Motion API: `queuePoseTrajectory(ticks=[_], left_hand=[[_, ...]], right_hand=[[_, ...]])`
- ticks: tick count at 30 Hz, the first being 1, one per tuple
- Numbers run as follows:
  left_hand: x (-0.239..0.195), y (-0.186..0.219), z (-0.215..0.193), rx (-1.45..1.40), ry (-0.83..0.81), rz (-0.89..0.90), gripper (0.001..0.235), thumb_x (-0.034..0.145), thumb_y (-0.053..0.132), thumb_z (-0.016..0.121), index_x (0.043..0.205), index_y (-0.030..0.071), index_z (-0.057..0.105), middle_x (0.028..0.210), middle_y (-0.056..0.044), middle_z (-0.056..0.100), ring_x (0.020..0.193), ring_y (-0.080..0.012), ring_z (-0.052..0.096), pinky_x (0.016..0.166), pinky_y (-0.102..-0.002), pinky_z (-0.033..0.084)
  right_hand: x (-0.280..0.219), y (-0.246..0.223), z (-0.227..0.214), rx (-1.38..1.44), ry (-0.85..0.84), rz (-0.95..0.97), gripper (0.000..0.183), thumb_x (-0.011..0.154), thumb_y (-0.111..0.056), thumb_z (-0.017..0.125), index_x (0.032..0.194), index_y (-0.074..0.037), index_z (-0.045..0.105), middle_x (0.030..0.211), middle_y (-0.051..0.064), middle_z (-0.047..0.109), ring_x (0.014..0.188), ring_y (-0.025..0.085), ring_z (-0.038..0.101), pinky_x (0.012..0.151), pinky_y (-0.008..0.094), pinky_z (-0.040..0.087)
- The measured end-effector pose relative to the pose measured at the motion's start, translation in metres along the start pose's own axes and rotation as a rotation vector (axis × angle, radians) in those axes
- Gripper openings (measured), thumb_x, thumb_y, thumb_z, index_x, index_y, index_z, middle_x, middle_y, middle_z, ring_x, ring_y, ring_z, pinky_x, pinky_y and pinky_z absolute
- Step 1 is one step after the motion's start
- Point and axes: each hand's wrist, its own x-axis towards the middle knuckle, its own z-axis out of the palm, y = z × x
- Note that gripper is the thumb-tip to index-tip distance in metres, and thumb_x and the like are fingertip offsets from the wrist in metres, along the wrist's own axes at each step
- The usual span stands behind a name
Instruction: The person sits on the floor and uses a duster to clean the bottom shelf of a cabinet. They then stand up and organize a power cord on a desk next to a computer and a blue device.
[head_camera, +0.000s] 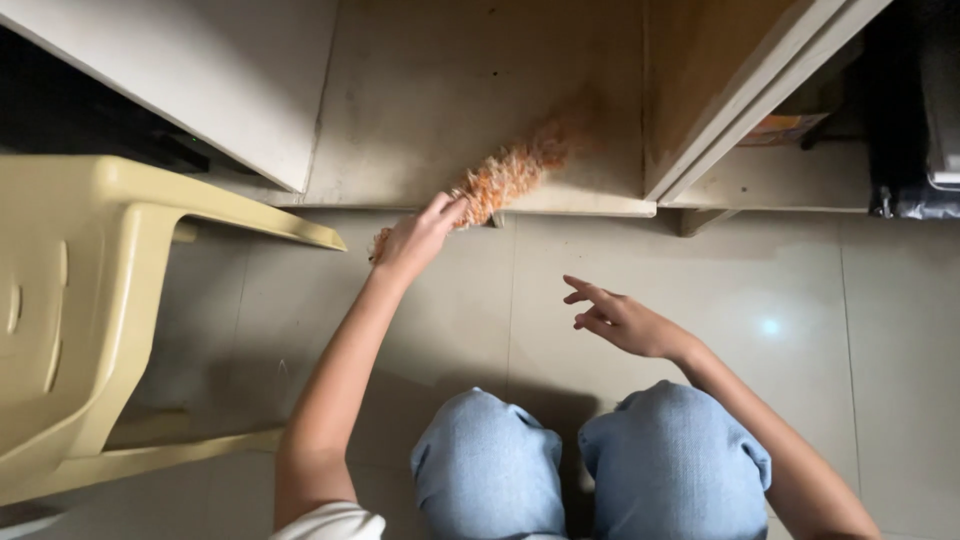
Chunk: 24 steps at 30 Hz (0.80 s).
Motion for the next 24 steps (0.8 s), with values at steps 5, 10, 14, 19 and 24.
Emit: queuePoseTrajectory(ticks=[5, 10, 14, 19, 24], left_hand=[[-0.003, -0.010, 0.025, -0.161, -0.034, 0.099, 0.047, 0.095, 0.002, 0.058, 0.136, 0.024, 0.064, 0.120, -0.007, 0.066, 0.077, -0.0329, 0.071, 0.063, -0.043, 0.059], [0.001, 0.006, 0.014, -0.113, 0.083, -0.072, 0.043, 0.096, 0.006, 0.058, 0.136, 0.020, 0.061, 0.130, -0.008, 0.065, 0.080, -0.0342, 0.071, 0.066, -0.044, 0.058], [0.011, 0.047, -0.027, -0.463, -0.345, -0.460, 0.024, 0.114, 0.029, 0.051, 0.132, 0.018, 0.064, 0.104, -0.015, 0.075, 0.083, -0.0313, 0.071, 0.065, -0.041, 0.051], [0.012, 0.055, 0.015, -0.137, 0.220, -0.097, 0.040, 0.093, 0.012, 0.053, 0.133, 0.008, 0.059, 0.114, -0.024, 0.071, 0.075, -0.0354, 0.071, 0.054, -0.040, 0.056], [0.019, 0.060, 0.082, -0.161, 0.016, -0.169, 0.045, 0.104, 0.006, 0.050, 0.149, 0.011, 0.047, 0.136, -0.034, 0.056, 0.091, -0.0412, 0.071, 0.065, -0.044, 0.063]], right_hand=[[0.001, -0.002, -0.003, 0.006, 0.001, 0.020, 0.064, 0.101, -0.018, 0.054, 0.159, -0.016, 0.026, 0.139, 0.008, 0.064, 0.105, 0.021, 0.075, 0.094, 0.036, 0.059], [0.002, -0.002, -0.001, 0.012, -0.010, 0.036, 0.063, 0.102, -0.018, 0.052, 0.159, -0.015, 0.026, 0.139, 0.009, 0.063, 0.103, 0.021, 0.075, 0.094, 0.036, 0.058], [0.003, 0.002, -0.002, 0.026, 0.009, 0.025, 0.062, 0.101, -0.019, 0.052, 0.158, -0.014, 0.027, 0.138, 0.009, 0.064, 0.104, 0.020, 0.075, 0.093, 0.036, 0.059], [0.005, 0.006, 0.000, -0.007, 0.032, 0.035, 0.061, 0.101, -0.019, 0.053, 0.157, -0.013, 0.030, 0.138, 0.009, 0.064, 0.103, 0.020, 0.075, 0.093, 0.036, 0.058], [0.019, 0.049, 0.002, -0.012, 0.035, -0.003, 0.058, 0.101, -0.021, 0.051, 0.157, -0.013, 0.035, 0.137, 0.010, 0.066, 0.107, 0.021, 0.075, 0.094, 0.035, 0.059]])
